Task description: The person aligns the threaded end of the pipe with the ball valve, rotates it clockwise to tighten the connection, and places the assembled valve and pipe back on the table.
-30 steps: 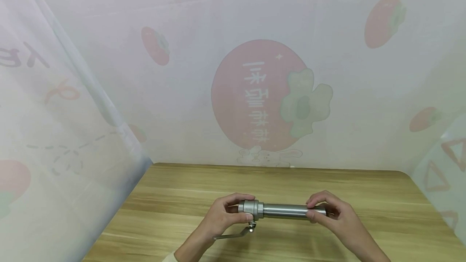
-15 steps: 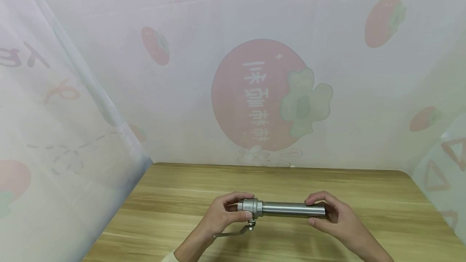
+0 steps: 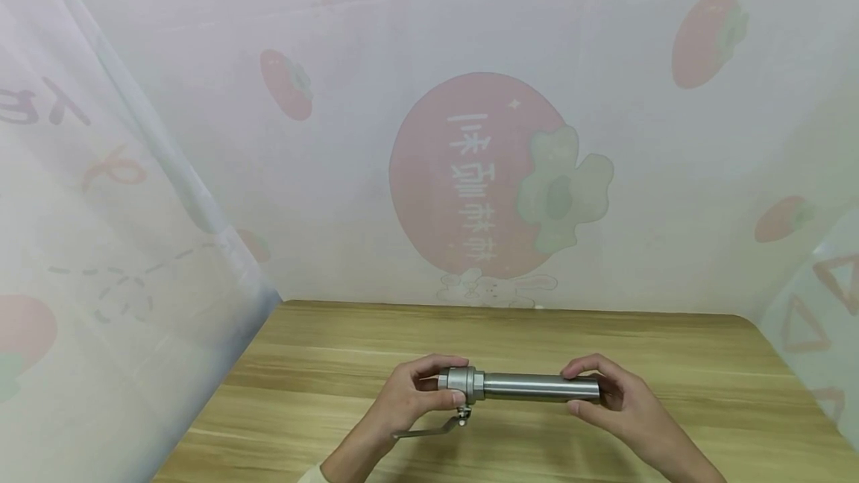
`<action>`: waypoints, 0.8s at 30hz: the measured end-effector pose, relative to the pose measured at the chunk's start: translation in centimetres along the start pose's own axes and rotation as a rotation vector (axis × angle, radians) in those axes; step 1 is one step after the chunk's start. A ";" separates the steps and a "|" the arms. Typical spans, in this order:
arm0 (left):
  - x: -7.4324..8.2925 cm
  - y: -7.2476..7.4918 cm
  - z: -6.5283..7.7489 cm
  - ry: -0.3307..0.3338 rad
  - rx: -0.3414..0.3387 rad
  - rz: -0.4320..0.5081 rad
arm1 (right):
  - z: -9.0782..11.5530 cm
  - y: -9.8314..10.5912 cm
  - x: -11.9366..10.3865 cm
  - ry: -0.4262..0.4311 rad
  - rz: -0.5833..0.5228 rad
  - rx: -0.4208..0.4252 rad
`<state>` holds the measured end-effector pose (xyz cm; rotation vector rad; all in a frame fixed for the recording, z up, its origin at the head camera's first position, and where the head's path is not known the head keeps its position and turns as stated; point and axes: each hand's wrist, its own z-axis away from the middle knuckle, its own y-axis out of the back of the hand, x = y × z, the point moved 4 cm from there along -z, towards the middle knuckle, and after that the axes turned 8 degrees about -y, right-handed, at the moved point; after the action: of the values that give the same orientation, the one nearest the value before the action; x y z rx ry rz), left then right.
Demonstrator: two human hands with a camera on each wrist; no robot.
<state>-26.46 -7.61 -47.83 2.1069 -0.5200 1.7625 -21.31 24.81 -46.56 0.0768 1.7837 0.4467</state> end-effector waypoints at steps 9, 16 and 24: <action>0.2 -0.1 0.1 0.005 0.011 0.012 | 0.1 0.2 0.3 -0.077 0.007 0.016; 0.3 -0.1 0.1 0.010 0.007 0.007 | 0.1 0.3 0.1 -0.144 0.003 0.021; 0.2 -0.1 0.1 0.009 0.011 0.012 | 0.1 0.4 -0.2 -0.151 0.021 0.049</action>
<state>-26.34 -7.60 -47.62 2.1069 -0.5219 1.7845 -21.21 25.15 -46.27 0.1596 1.6461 0.4022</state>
